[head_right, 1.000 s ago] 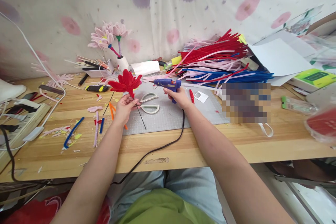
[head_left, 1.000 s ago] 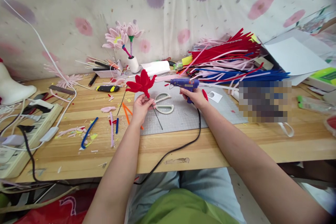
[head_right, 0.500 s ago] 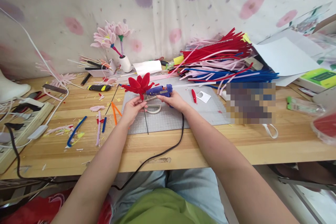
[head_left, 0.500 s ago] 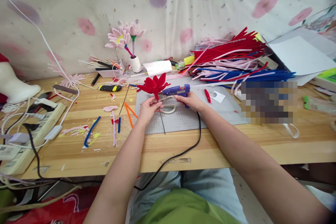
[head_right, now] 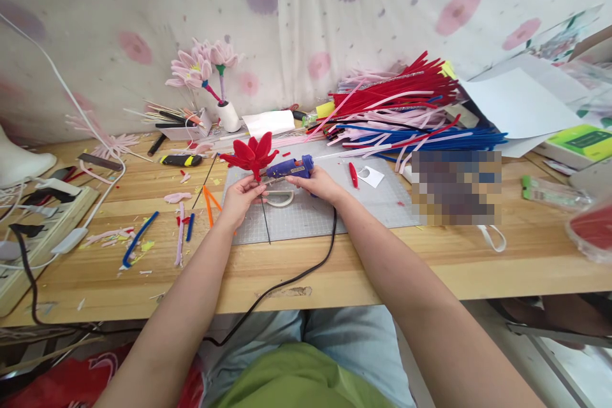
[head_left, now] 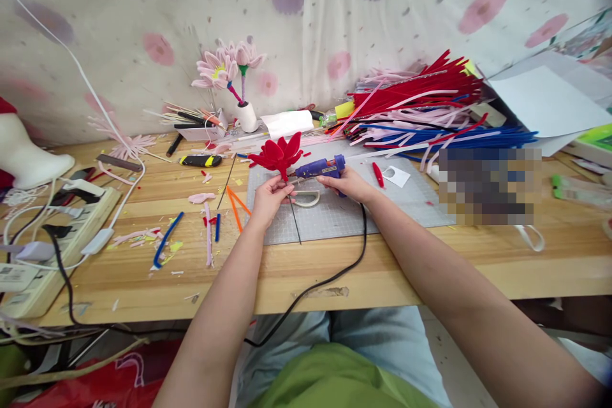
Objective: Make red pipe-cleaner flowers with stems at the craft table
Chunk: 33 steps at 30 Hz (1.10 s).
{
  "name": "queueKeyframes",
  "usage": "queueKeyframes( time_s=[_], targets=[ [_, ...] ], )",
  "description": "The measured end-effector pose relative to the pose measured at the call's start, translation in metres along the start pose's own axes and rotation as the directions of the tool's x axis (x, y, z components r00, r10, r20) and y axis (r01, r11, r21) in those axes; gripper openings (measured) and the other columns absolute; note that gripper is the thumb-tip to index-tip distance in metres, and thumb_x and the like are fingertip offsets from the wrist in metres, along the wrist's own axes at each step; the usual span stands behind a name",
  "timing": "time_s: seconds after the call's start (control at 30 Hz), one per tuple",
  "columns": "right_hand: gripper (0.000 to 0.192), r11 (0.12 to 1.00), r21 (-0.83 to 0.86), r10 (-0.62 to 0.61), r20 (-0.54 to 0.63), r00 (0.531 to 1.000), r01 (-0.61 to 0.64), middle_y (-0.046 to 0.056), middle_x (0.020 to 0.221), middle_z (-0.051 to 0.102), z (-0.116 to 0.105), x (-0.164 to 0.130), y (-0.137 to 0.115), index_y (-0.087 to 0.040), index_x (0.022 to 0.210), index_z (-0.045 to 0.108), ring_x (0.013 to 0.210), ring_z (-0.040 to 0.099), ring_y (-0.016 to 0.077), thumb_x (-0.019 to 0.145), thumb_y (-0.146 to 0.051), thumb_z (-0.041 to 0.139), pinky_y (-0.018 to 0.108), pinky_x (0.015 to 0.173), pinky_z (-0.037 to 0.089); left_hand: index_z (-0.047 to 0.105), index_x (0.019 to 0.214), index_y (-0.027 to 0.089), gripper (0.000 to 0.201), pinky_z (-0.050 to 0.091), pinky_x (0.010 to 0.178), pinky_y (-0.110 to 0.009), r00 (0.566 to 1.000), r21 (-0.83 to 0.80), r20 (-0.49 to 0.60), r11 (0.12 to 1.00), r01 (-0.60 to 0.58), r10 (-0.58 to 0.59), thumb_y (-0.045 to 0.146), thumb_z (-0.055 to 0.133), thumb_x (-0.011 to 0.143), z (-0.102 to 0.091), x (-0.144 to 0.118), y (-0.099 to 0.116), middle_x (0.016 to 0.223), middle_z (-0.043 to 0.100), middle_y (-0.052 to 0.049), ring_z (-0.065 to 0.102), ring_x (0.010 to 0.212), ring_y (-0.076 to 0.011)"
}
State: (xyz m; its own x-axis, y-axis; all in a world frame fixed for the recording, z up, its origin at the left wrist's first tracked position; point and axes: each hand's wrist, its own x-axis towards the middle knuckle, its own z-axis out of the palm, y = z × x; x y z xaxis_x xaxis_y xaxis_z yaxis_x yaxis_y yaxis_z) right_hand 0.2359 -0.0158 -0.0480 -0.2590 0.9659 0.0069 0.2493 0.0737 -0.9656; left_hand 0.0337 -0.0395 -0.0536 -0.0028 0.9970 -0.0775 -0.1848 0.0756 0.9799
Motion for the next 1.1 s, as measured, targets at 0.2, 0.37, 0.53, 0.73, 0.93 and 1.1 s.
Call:
queueKeyframes(
  time_s=[0.2, 0.37, 0.53, 0.73, 0.93, 1.1],
  targets=[
    [0.043, 1.000, 0.028, -0.004, -0.013, 1.000, 0.004, -0.003, 0.050, 0.046, 0.000, 0.000, 0.001, -0.018, 0.060, 0.052, 0.045, 0.037, 0.0071, 0.059, -0.058, 0.066, 0.023, 0.042, 0.030, 0.061, 0.090, 0.013, 0.041, 0.052, 0.053, -0.026, 0.999, -0.020, -0.036, 1.000, -0.009, 0.008, 0.021, 0.076, 0.053, 0.000, 0.002, -0.002, 0.069, 0.059, 0.001, 0.061, 0.059, -0.0120],
    [0.040, 0.996, 0.086, -0.018, -0.028, 0.999, 0.020, -0.003, 0.050, 0.046, -0.004, 0.001, 0.004, -0.017, 0.063, 0.055, 0.046, 0.039, 0.0070, 0.064, -0.056, 0.064, 0.023, 0.045, 0.030, 0.060, 0.088, 0.013, 0.043, 0.052, 0.053, -0.026, 0.997, -0.051, -0.082, 0.999, -0.016, 0.012, 0.024, 0.077, 0.051, -0.005, 0.004, -0.001, 0.069, 0.060, 0.001, 0.061, 0.058, -0.0120],
    [0.039, 0.979, 0.205, 0.023, -0.095, 0.995, -0.003, -0.004, 0.049, 0.045, -0.009, 0.008, 0.008, -0.016, 0.068, 0.058, 0.044, 0.038, 0.0067, 0.064, -0.055, 0.063, 0.022, 0.044, 0.030, 0.060, 0.085, 0.013, 0.041, 0.052, 0.056, -0.027, 0.992, -0.055, -0.129, 0.998, -0.009, 0.001, 0.027, 0.077, 0.051, -0.011, 0.011, 0.002, 0.069, 0.060, 0.001, 0.060, 0.061, -0.0117],
    [0.039, 0.955, 0.298, 0.070, -0.172, 0.983, -0.016, -0.003, 0.053, 0.049, -0.013, 0.019, 0.012, -0.017, 0.069, 0.058, 0.044, 0.038, 0.0065, 0.062, -0.054, 0.065, 0.022, 0.043, 0.029, 0.061, 0.081, 0.014, 0.039, 0.053, 0.056, -0.023, 0.987, -0.078, -0.158, 0.997, -0.002, -0.010, 0.029, 0.078, 0.050, -0.014, 0.023, 0.006, 0.071, 0.059, 0.001, 0.059, 0.060, -0.0090],
    [0.038, 0.957, 0.287, 0.088, -0.120, 0.989, -0.050, -0.002, 0.053, 0.050, -0.014, 0.024, 0.014, -0.017, 0.069, 0.059, 0.045, 0.040, 0.0075, 0.063, -0.055, 0.064, 0.022, 0.044, 0.030, 0.062, 0.082, 0.016, 0.037, 0.052, 0.055, -0.022, 0.989, -0.076, -0.147, 0.997, -0.007, -0.005, 0.028, 0.078, 0.051, -0.015, 0.024, 0.005, 0.071, 0.057, 0.002, 0.059, 0.060, -0.0089],
    [0.038, 0.951, 0.307, 0.049, -0.067, 0.997, -0.026, -0.002, 0.055, 0.049, -0.013, 0.023, 0.013, -0.017, 0.070, 0.058, 0.045, 0.039, 0.0071, 0.063, -0.054, 0.064, 0.022, 0.043, 0.030, 0.061, 0.080, 0.015, 0.034, 0.051, 0.052, -0.024, 0.995, -0.047, -0.099, 0.999, 0.012, -0.016, 0.028, 0.077, 0.053, -0.012, 0.020, 0.008, 0.072, 0.057, 0.002, 0.057, 0.059, -0.0093]
  ],
)
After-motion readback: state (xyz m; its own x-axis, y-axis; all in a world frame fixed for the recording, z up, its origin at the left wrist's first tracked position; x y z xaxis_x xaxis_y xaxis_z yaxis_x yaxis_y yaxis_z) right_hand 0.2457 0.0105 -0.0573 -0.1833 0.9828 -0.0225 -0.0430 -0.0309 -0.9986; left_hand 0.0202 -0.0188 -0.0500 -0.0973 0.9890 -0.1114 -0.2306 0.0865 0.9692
